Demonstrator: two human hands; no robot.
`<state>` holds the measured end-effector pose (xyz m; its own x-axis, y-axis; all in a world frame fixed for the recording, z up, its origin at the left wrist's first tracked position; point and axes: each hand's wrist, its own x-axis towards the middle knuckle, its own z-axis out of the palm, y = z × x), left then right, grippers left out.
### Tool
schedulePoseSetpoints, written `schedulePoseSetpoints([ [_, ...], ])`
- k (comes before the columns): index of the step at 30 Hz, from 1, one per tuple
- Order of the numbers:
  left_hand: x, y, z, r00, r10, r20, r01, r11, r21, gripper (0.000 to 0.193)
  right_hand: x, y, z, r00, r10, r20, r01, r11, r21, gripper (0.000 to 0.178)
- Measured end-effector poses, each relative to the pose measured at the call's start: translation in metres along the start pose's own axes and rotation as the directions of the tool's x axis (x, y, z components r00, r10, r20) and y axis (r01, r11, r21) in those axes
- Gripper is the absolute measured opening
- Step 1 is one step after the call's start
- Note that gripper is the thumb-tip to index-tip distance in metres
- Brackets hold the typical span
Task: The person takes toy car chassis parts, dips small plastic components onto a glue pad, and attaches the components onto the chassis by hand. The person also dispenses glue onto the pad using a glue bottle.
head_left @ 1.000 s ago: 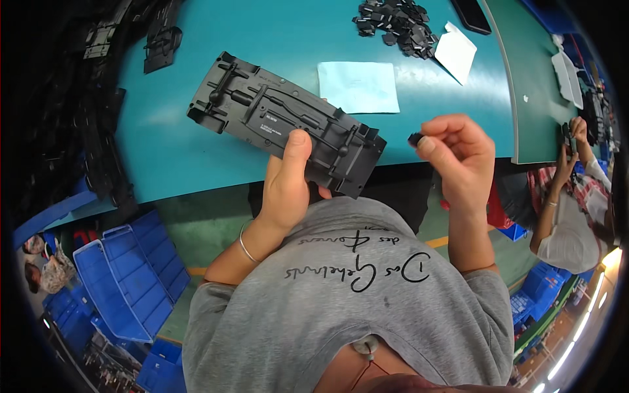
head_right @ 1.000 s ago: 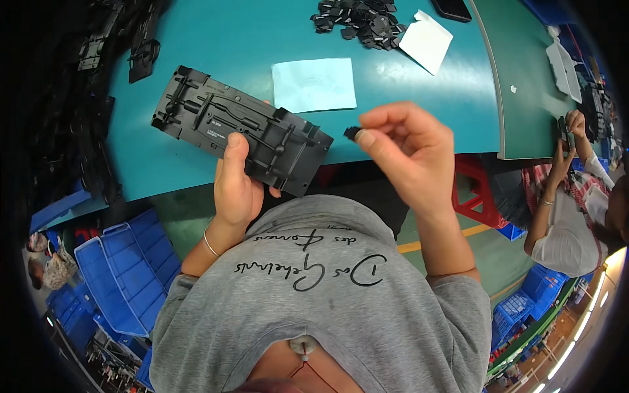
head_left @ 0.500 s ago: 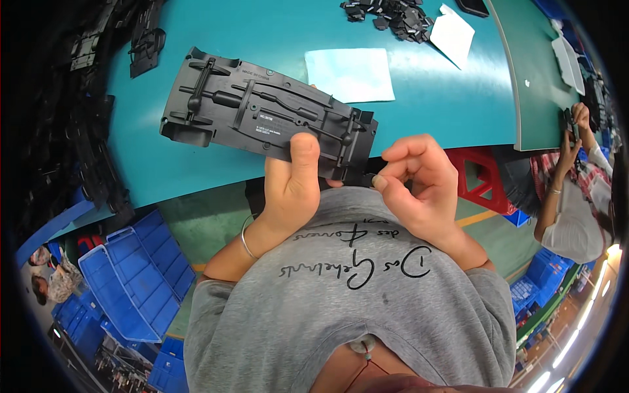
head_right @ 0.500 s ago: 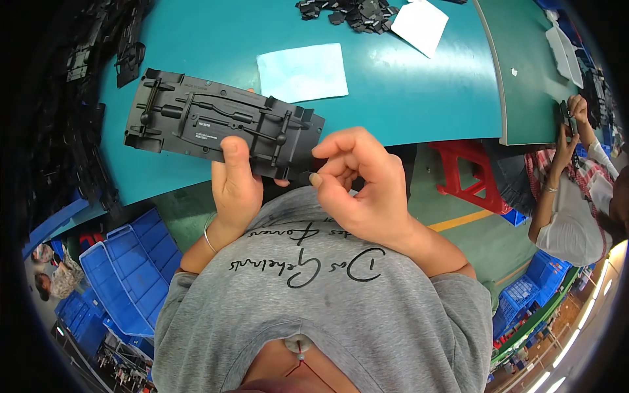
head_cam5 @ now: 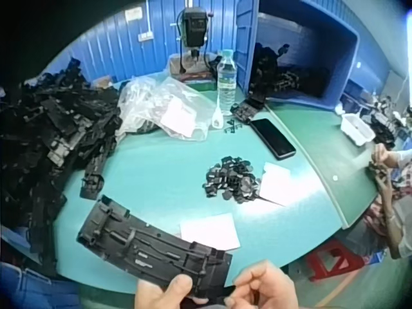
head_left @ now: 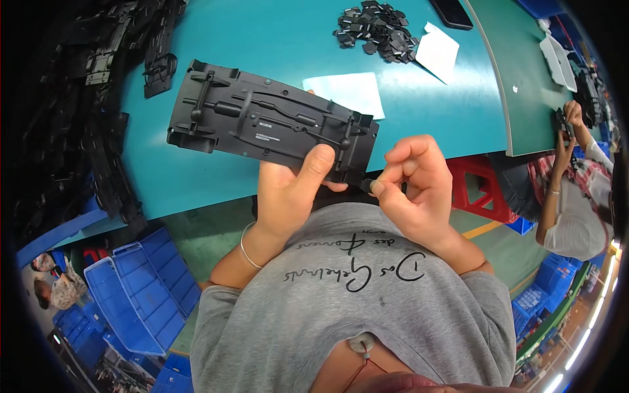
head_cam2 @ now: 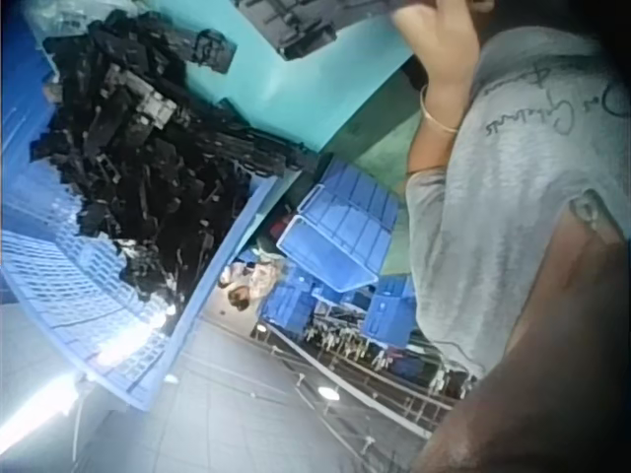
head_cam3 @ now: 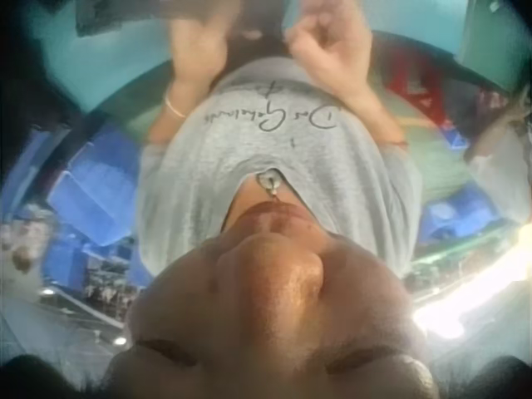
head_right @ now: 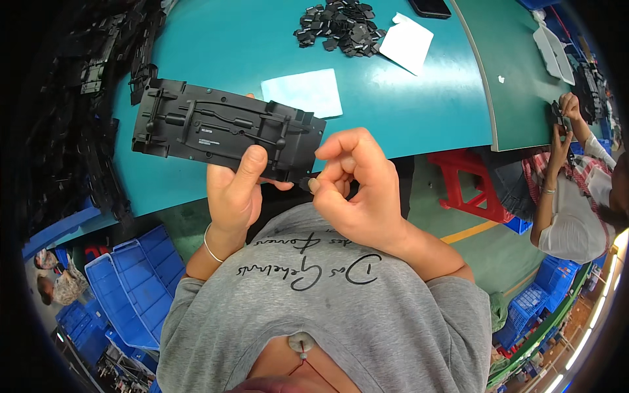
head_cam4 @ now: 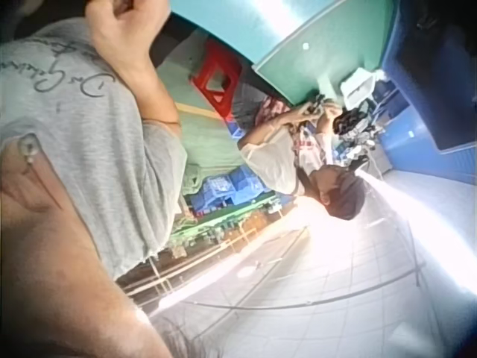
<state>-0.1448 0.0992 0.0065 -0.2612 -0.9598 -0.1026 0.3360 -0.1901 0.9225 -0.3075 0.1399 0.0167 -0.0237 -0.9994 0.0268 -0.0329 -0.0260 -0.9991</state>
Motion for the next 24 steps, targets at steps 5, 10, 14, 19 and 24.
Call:
schedulePoseSetpoints([
  [5, -0.004, -0.003, -0.002, 0.995, 0.101, 0.011, -0.102, 0.984, 0.146, 0.022, -0.001, 0.001, 0.001, 1.000, 0.014, -0.020, -0.014, 1.000, 0.010, 0.030],
  [10, -0.006, -0.002, 0.007, 0.989, 0.146, -0.012, -0.140, 0.965, 0.220, 0.023, -0.002, 0.003, 0.004, 0.999, 0.010, -0.033, -0.008, 0.999, 0.039, 0.030],
  [14, -0.002, -0.012, 0.002, 0.974, 0.222, 0.033, -0.225, 0.955, 0.193, 0.018, -0.002, 0.002, 0.004, 0.999, -0.002, -0.035, 0.003, 0.999, 0.040, 0.031],
  [19, -0.001, -0.014, 0.004, 0.945, 0.325, -0.017, -0.319, 0.935, 0.157, 0.025, -0.004, 0.001, 0.001, 0.996, 0.045, 0.072, -0.044, 0.999, -0.016, 0.032],
  [24, 0.002, -0.013, 0.000, 0.948, 0.293, -0.125, -0.290, 0.956, 0.038, 0.045, -0.005, 0.006, 0.005, 0.999, -0.039, -0.018, 0.039, 0.998, 0.039, 0.029],
])
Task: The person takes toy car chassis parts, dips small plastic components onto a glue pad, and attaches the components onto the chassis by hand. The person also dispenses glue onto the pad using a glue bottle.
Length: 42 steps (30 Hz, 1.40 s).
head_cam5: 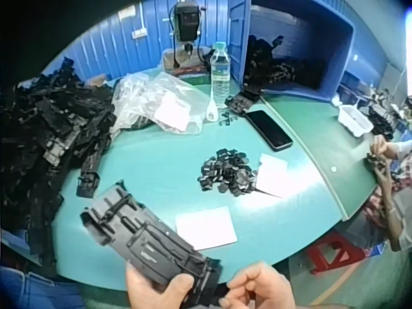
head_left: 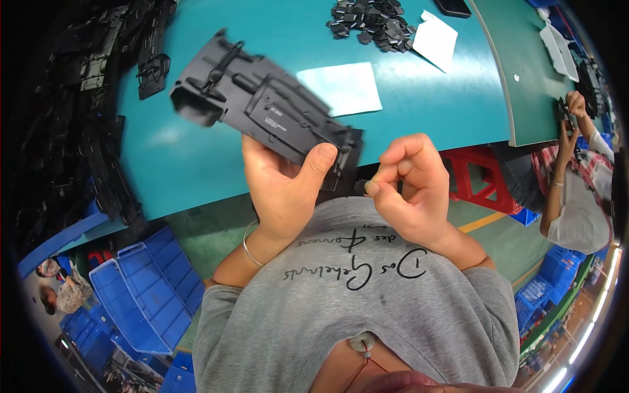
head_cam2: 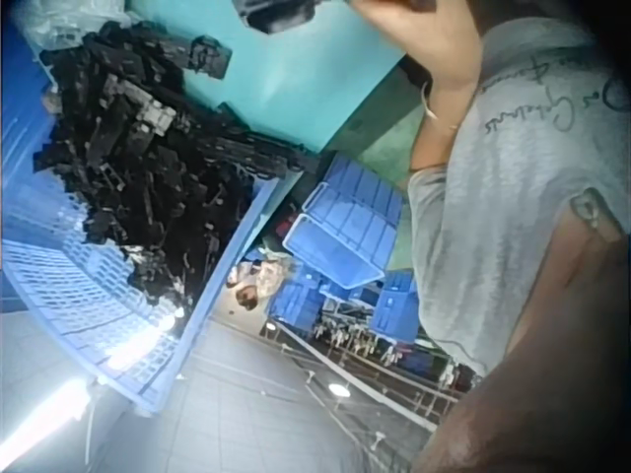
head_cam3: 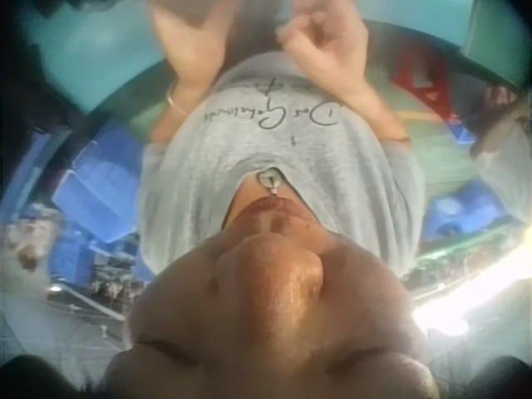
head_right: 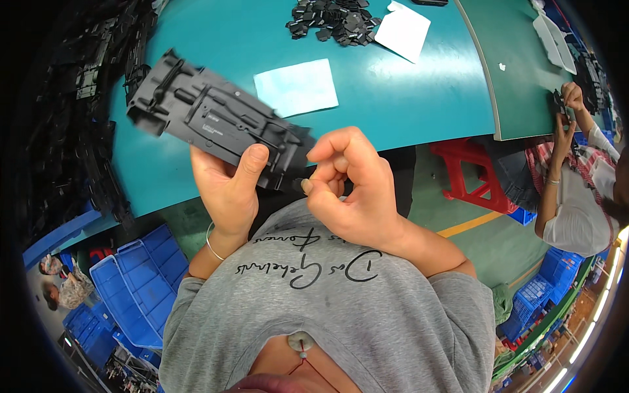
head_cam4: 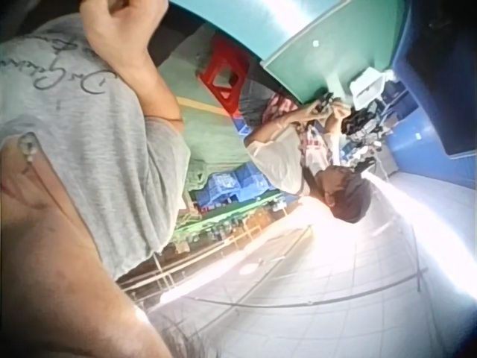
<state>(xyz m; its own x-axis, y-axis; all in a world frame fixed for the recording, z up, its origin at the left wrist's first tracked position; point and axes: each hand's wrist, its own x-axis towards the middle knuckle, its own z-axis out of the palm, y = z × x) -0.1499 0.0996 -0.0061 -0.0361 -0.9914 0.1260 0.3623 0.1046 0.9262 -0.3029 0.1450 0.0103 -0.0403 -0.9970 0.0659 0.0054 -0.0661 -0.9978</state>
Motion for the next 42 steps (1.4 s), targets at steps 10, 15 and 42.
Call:
schedulePoseSetpoints([
  [10, -0.001, 0.006, 0.004, 0.998, -0.057, -0.027, 0.057, 0.998, -0.015, 0.015, 0.003, -0.003, -0.003, 0.999, 0.050, -0.006, -0.050, 0.999, -0.015, 0.029],
  [15, -0.003, 0.009, 0.000, 0.999, 0.014, 0.048, -0.021, 0.988, 0.156, 0.019, 0.004, -0.005, -0.007, 0.989, 0.134, 0.068, -0.130, 0.990, -0.062, 0.030],
  [42, -0.008, 0.018, 0.009, 0.996, 0.043, 0.084, -0.065, 0.957, 0.282, 0.012, 0.008, -0.002, -0.003, 0.981, 0.180, 0.069, -0.176, 0.982, -0.070, 0.025],
])
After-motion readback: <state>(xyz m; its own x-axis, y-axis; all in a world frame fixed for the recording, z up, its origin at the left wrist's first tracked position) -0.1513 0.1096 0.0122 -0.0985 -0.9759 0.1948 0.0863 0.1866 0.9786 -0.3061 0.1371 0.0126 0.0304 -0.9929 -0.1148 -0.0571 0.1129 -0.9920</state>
